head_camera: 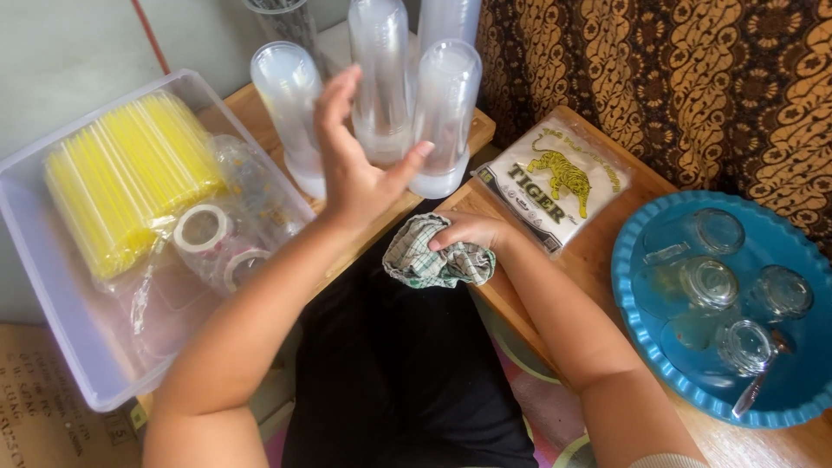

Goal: Cleaning plastic cups by wiping them with a cloth

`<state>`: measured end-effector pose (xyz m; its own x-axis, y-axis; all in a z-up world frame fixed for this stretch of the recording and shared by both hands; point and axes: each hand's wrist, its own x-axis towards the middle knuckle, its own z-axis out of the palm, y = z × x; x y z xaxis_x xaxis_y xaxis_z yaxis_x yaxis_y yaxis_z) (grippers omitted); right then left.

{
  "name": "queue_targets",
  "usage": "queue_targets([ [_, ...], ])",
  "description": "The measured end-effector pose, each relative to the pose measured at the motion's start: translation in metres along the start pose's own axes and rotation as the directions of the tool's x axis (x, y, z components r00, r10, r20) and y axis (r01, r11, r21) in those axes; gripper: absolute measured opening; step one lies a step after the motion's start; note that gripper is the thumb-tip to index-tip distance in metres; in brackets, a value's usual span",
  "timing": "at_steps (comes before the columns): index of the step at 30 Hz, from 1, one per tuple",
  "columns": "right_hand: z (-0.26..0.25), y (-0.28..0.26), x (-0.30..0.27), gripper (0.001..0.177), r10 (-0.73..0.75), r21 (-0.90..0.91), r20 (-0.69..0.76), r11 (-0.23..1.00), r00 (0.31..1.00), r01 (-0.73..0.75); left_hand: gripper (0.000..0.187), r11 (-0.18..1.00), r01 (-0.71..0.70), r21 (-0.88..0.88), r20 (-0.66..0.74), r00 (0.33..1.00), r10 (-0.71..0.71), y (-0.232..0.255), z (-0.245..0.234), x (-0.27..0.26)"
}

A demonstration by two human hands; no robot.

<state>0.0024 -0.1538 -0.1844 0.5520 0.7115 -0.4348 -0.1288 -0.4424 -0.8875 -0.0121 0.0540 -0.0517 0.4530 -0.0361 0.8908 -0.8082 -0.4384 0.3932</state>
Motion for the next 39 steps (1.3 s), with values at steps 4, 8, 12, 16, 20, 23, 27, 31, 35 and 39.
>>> queue_targets([
  [4, 0.014, -0.019, -0.009, 0.115, -0.051, -0.014, -0.001, 0.999, 0.999, 0.051, 0.084, 0.984, -0.093, 0.152, -0.125, 0.986, 0.113, -0.022, -0.050, 0.013],
  [8, 0.038, -0.052, -0.021, 0.060, -0.270, 0.013, -0.050, 0.962, 0.961, 0.271, 0.096, 0.986, 0.118, 0.117, -0.120, 0.987, -0.104, -0.062, -0.083, 0.007],
  [12, 0.065, -0.070, -0.018, 0.070, -0.378, -0.210, -0.111, 0.913, 0.919, 0.350, 0.117, 0.921, 0.370, -0.124, 0.124, 0.926, -0.355, -0.104, -0.086, -0.003],
  [16, 0.093, -0.087, -0.022, 0.061, -0.567, -0.752, -0.224, 0.618, 0.793, 0.229, 0.115, 0.734, 0.679, 0.004, 0.345, 0.688, -0.638, -0.086, -0.094, -0.001],
  [20, 0.098, -0.105, -0.013, 0.067, -0.560, -0.836, -0.307, 0.545, 0.770, 0.063, 0.126, 0.671, 0.737, 0.085, 0.412, 0.587, -0.697, -0.093, -0.097, 0.002],
  [23, 0.097, -0.116, 0.012, 0.073, -0.489, -0.866, -0.349, 0.495, 0.799, -0.075, 0.116, 0.683, 0.728, 0.059, 0.416, 0.604, -0.680, -0.090, -0.100, 0.006],
  [27, 0.096, -0.123, 0.045, 0.079, -0.416, -0.885, -0.375, 0.427, 0.828, -0.186, 0.127, 0.539, 0.816, 0.208, 0.418, 0.424, -0.803, -0.075, -0.105, 0.016],
  [31, 0.098, -0.107, 0.063, 0.077, -0.594, -0.923, -0.382, 0.288, 0.708, -0.256, 0.100, 0.711, 0.693, 0.117, 0.380, 0.631, -0.677, -0.084, -0.106, 0.011],
  [35, 0.102, -0.101, 0.063, 0.075, -0.677, -0.925, -0.380, 0.276, 0.630, -0.262, 0.100, 0.710, 0.696, 0.105, 0.403, 0.623, -0.670, -0.083, -0.106, 0.012],
  [39, 0.109, -0.101, 0.063, 0.075, -0.695, -0.917, -0.392, 0.241, 0.602, -0.319, 0.094, 0.725, 0.682, 0.097, 0.401, 0.640, -0.655, -0.080, -0.105, 0.011],
])
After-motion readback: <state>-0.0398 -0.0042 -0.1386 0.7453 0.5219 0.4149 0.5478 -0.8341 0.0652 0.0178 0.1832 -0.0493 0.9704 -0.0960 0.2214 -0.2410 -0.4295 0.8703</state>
